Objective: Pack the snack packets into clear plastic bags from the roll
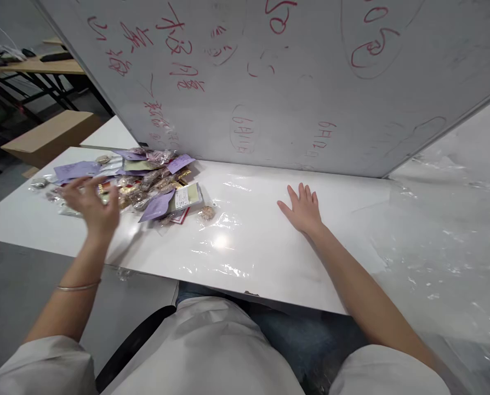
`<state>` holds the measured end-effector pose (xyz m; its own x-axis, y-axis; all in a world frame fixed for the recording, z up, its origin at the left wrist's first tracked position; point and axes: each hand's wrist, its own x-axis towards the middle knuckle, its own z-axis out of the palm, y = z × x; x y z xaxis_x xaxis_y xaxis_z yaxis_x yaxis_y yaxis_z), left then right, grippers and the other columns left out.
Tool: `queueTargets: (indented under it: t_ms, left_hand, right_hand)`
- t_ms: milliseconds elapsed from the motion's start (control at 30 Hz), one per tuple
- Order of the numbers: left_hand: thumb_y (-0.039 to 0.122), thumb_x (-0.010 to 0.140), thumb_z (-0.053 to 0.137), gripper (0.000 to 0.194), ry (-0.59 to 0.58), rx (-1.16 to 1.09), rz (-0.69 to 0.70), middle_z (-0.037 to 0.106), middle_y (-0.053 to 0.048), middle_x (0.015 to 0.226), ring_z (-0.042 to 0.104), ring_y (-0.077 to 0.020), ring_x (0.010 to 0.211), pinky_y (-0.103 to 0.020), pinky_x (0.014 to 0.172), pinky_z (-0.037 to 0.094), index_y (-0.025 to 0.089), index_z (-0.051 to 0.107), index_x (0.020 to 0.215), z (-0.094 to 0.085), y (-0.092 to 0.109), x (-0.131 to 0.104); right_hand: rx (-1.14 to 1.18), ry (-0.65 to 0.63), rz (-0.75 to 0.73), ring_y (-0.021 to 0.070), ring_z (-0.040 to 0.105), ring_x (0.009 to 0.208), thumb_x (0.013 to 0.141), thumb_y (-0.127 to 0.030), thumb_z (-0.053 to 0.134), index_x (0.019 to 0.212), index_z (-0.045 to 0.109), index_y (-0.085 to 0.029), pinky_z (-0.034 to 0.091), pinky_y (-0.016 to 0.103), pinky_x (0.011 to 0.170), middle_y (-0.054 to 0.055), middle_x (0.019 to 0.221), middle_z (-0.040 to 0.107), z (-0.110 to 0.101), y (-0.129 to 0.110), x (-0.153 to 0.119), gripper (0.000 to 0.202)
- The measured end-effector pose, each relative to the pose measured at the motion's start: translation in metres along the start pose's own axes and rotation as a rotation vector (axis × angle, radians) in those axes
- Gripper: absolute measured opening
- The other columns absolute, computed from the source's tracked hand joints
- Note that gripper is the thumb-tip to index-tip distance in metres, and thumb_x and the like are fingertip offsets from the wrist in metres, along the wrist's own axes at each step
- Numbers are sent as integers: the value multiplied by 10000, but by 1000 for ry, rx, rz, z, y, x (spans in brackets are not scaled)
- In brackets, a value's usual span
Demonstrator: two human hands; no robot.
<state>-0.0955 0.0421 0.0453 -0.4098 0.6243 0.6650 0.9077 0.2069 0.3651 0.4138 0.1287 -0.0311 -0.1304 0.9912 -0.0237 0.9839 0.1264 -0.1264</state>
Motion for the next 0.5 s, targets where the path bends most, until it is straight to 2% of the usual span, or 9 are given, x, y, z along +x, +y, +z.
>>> queueTargets:
  t_ms: [67, 100, 133, 167, 200, 300, 367, 500]
  left_hand:
    - [482, 868, 617, 501, 73, 64, -88, 358, -115, 1499, 278, -314, 1434, -565, 1185, 146, 208, 589, 1286, 4, -44, 31]
    - [505, 852, 637, 548, 30, 88, -155, 284, -100, 1567, 203, -338, 1474, -608, 1185, 76, 237, 571, 1325, 8, -64, 43]
    - [515, 857, 629, 591, -61, 110, -251, 216, -99, 1612, 158, -358, 1493, -652, 1170, 46, 257, 532, 1379, 14, -80, 52]
    - [534, 891, 572, 596, -161, 128, -343, 227, -112, 1613, 198, -366, 1484, -683, 1150, 98, 267, 498, 1420, 19, -93, 56]
    - [565, 905, 534, 589, -230, 133, -377, 308, -127, 1579, 266, -384, 1457, -707, 1129, 142, 269, 516, 1414, 25, -100, 57]
    - [684, 847, 540, 602, -369, 169, -340, 475, -124, 1474, 325, -430, 1417, -711, 1123, 167, 317, 632, 1315, 35, -100, 43]
    - [709, 827, 545, 607, -407, 213, -278, 450, -123, 1504, 291, -444, 1430, -688, 1134, 179, 347, 647, 1303, 36, -88, 31]
    - [638, 873, 522, 572, -438, 279, -267, 447, -158, 1506, 370, -436, 1376, -673, 1096, 276, 335, 616, 1350, 37, -58, 15]
  right_hand:
    - [-5, 4, -1, 350, 73, 1539, 977, -660, 184, 1586, 264, -156, 112, 533, 1233, 163, 1670, 133, 1, 1, 0, 794]
    - [-7, 8, 0, 348, 76, 1539, 977, -661, 183, 1585, 267, -153, 113, 530, 1234, 168, 1668, 139, 1, 1, 1, 797]
    - [-11, 13, 1, 346, 80, 1539, 978, -658, 184, 1584, 269, -147, 113, 526, 1234, 172, 1666, 145, 2, 1, 1, 798]
    - [-16, 16, 2, 343, 84, 1539, 979, -656, 184, 1583, 270, -142, 113, 523, 1235, 175, 1665, 151, 2, 2, 1, 798]
    - [-20, 18, 3, 341, 87, 1539, 980, -654, 184, 1583, 272, -140, 114, 521, 1235, 175, 1664, 155, 3, 2, 1, 797]
    - [-29, 11, 4, 334, 92, 1540, 980, -654, 179, 1580, 279, -148, 117, 518, 1233, 174, 1662, 161, 3, 2, 1, 791]
    - [-35, 9, 6, 333, 107, 1538, 981, -650, 176, 1575, 292, -152, 121, 511, 1231, 184, 1658, 168, 2, 2, 0, 783]
    - [-54, 13, -10, 342, 137, 1532, 984, -635, 149, 1563, 303, -131, 131, 498, 1224, 220, 1641, 192, 1, 2, -3, 783]
